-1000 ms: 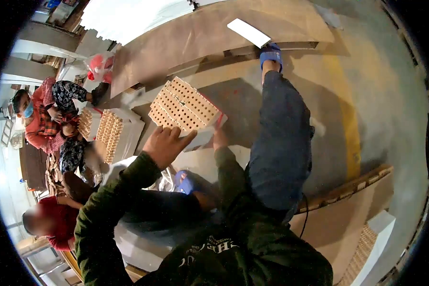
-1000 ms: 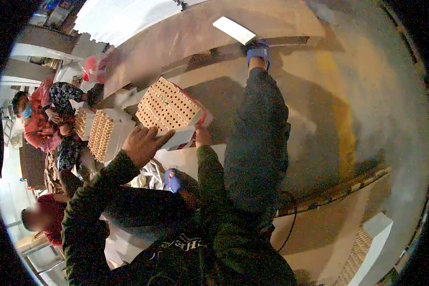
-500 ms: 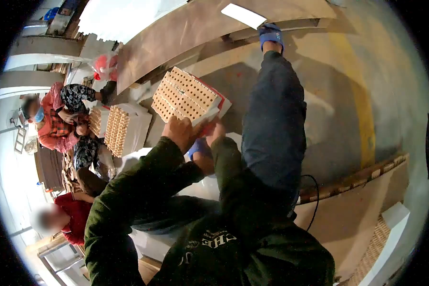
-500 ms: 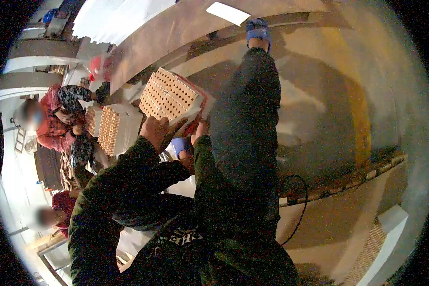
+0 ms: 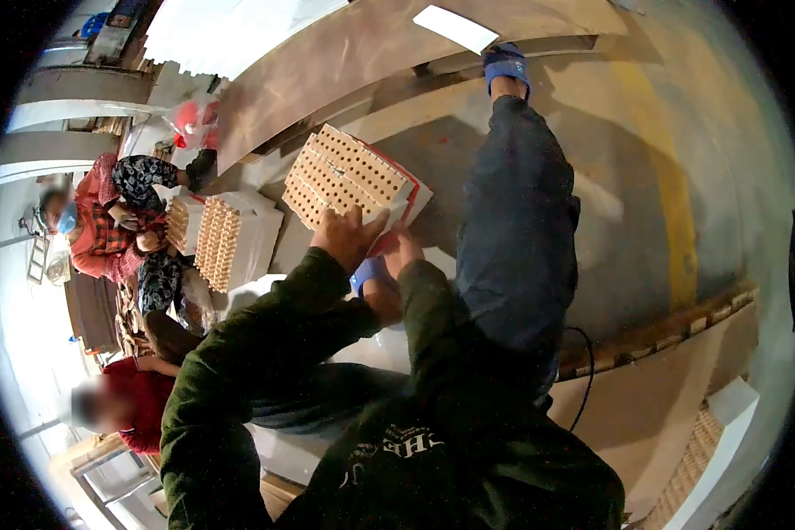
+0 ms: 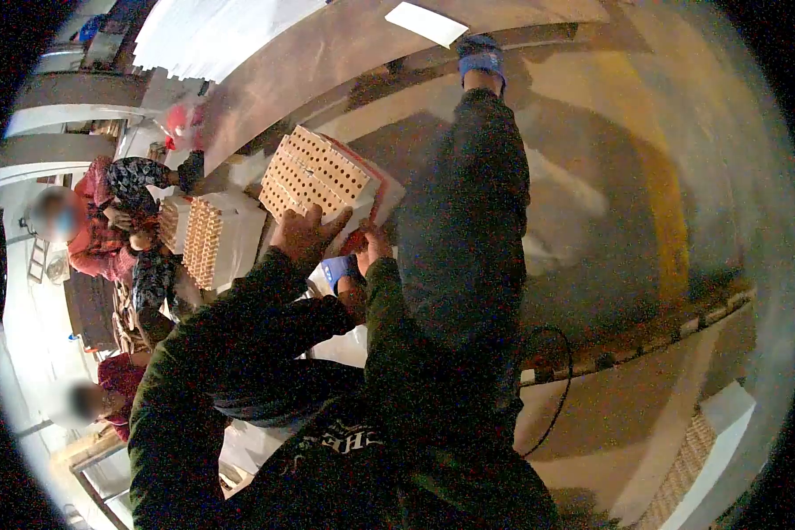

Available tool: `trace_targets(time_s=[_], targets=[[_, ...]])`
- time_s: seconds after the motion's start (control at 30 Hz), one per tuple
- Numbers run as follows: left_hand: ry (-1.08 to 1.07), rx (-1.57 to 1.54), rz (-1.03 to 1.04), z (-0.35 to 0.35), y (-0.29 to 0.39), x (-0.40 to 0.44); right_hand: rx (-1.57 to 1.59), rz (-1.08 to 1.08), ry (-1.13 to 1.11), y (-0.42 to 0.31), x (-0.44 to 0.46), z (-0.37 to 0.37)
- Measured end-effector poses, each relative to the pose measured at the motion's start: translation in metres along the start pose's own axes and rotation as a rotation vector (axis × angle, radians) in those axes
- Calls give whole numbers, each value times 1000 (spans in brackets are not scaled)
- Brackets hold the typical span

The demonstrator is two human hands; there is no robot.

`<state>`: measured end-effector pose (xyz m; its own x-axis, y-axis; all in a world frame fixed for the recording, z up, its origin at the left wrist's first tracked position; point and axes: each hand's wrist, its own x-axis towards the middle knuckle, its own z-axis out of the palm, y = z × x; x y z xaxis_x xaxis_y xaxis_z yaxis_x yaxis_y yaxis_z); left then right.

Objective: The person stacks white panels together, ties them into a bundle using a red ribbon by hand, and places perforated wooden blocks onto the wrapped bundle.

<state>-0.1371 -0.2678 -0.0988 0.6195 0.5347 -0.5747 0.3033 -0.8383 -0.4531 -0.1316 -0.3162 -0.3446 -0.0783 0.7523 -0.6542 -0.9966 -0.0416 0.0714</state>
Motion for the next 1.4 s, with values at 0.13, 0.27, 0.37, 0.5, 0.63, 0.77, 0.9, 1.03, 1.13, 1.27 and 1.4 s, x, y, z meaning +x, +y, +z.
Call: trace_targets(time_s=[0.13, 0.27, 0.37, 0.5, 0.63, 0.77, 0.9, 1.03, 1.13, 1.27, 1.4], targets=[[-134, -10, -25, -13, 5, 5, 54, -85, -243, -12, -21, 26], [-142, -18, -32, -28, -1, 13, -45, -57, -356, -21, -25, 26], [-152, -44, -36, -26, 0, 10, 20, -68, -240, -13, -19, 18], [-121, -59, -76, -6, 11, 1, 66, -55, -277, -13, -15, 15], [-226, -96, -113, -10, 14, -5, -560, -445, -349, 20, 37, -38], [-187, -131, -78, -2, 6, -1, -316, -241, -398, -14, -5, 8], [-218, -175, -52, -6, 2, 4, -299, -191, -356, 10, 32, -39], [-211, -259, -44, -3, 5, 18, 59, -92, -252, -18, -24, 22], [-244, -275, -44, 5, 6, 22, -9, -127, -90, -18, -29, 25], [-66, -131, -49, 38, 11, 17, -184, -116, 18, -34, -17, 28], [-296, -245, -68, 24, 8, 10, -323, -98, 0, -51, -14, 28]])
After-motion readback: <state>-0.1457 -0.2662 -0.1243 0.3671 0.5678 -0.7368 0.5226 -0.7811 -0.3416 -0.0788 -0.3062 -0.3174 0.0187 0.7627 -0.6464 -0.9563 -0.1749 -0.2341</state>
